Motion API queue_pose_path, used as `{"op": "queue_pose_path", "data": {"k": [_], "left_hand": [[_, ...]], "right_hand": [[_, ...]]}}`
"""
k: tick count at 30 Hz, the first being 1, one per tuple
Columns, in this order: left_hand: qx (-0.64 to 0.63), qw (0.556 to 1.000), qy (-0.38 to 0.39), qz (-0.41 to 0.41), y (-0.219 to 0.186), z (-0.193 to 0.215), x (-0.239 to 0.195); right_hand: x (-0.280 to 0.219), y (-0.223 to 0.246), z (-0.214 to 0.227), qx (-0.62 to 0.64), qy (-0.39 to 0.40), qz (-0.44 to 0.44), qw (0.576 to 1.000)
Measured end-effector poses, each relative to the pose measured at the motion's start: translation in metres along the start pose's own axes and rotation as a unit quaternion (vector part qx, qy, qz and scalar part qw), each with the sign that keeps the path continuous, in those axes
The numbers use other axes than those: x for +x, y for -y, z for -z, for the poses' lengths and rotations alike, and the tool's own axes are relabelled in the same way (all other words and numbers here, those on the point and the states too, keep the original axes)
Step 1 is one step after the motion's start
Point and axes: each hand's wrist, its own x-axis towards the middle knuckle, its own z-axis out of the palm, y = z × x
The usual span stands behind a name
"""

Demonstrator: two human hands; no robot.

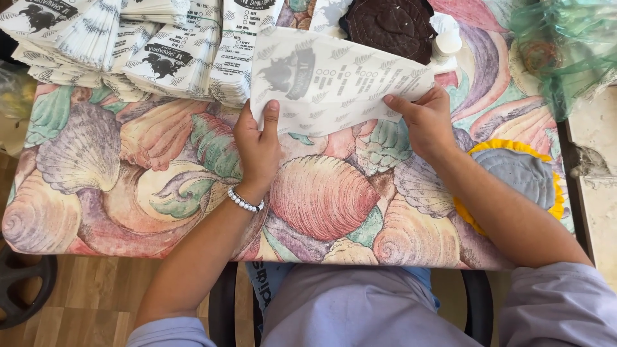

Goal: Folding printed paper sheets into wrappers and placing food items inside them.

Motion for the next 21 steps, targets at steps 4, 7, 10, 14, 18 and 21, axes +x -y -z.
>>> {"op": "queue_pose_path", "data": {"k": [4, 7, 10, 14, 18, 21], "left_hand": [[0.012, 1.000, 0.006, -0.021, 0.004, 0.001, -0.003], [0.010, 1.000, 0.015, -0.026, 0.003, 0.001, -0.001], [0.018, 0.999, 0.025, -0.032, 0.006, 0.002, -0.001], [0.027, 0.999, 0.034, -0.027, 0.005, 0.002, 0.000], [0.021, 0.999, 0.039, -0.021, 0.003, 0.004, 0.000], [-0.017, 0.998, 0.058, 0.021, -0.007, 0.006, -0.001]], "right_hand": [[-0.002, 0.016, 0.002, -0.035, -0.033, -0.007, 0.999], [0.010, 0.033, 0.003, -0.297, 0.040, 0.400, 0.866], [0.025, 0.052, -0.019, -0.394, 0.053, 0.505, 0.766], [0.038, 0.057, -0.049, -0.370, 0.110, 0.503, 0.773], [0.044, 0.055, -0.062, -0.362, 0.108, 0.494, 0.783], [0.041, 0.064, -0.063, -0.374, 0.118, 0.482, 0.784]]}}
